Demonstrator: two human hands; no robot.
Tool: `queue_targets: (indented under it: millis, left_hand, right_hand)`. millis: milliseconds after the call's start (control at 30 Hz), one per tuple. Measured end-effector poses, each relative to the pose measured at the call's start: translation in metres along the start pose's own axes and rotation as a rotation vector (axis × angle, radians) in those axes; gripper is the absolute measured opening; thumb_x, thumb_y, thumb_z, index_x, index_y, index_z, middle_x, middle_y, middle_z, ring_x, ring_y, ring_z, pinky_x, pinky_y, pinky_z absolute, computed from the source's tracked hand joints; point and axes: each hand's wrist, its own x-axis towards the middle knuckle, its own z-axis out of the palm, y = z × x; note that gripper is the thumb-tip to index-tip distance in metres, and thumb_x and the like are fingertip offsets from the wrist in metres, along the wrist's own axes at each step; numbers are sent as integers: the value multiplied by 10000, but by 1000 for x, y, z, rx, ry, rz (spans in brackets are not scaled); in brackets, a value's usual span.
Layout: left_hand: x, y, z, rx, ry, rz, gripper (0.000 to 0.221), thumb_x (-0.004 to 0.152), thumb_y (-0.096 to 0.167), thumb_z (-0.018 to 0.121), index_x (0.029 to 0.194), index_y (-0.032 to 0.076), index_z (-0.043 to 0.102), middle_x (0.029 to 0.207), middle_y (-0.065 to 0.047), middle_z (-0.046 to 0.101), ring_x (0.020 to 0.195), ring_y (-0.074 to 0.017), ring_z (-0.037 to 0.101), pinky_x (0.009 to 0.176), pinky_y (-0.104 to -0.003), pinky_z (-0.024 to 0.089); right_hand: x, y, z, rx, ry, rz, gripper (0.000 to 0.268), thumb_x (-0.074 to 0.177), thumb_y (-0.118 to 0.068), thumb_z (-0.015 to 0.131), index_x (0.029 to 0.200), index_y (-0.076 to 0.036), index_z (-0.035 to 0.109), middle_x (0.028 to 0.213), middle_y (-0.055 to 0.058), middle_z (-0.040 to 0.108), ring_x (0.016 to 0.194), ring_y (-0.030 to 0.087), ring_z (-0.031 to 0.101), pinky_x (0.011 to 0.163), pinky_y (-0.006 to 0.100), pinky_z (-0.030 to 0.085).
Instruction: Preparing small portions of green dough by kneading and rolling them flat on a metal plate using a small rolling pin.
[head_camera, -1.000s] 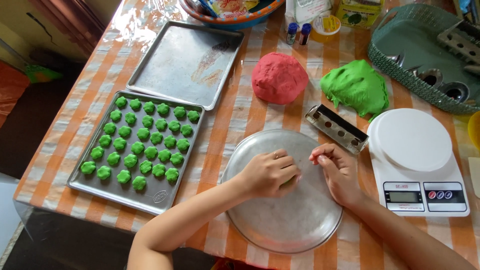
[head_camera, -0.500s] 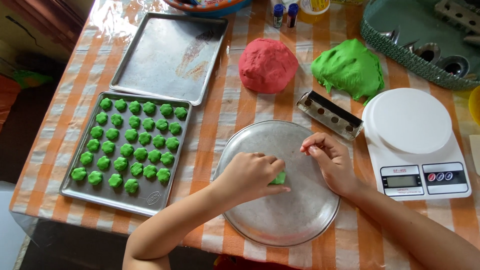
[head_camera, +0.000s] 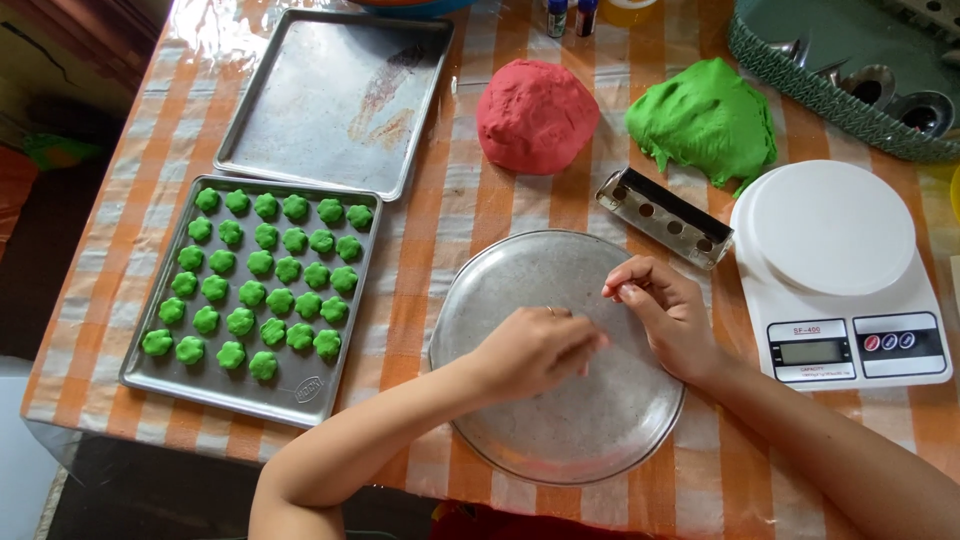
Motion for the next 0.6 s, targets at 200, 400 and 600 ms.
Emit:
queue_targets:
  millis: [200, 400, 600]
  left_hand:
    - [11, -11, -27, 20, 222, -232, 225, 977, -31, 528, 1115, 102, 646, 977, -122, 664, 808, -388, 713, 647, -416, 567]
    - [15, 10, -43, 696, 169, 22, 170, 948, -39, 638, 1019, 113, 665, 906, -66, 661, 780, -243, 686, 649, -353, 566]
    - [7, -14, -39, 771, 97, -99, 162, 963, 26, 633, 1111, 91, 644, 794, -85, 698, 683, -273, 733, 567, -350, 595]
  right_hand:
    - [2, -20, 13, -37, 64, 29, 90, 933, -15, 736, 1004, 37, 752, 808, 106, 724, 773, 86, 639, 715, 255, 548]
    - [-12, -13, 2, -359, -117, -185, 358, 957, -199, 696, 602, -157, 680, 460, -29, 629, 403, 143, 560, 432, 239, 451]
    - [-11, -41, 34, -691, -183, -423, 415, 940, 58, 597, 1354, 61, 624, 1349, 282, 647, 1254, 452, 611, 1013, 519, 519]
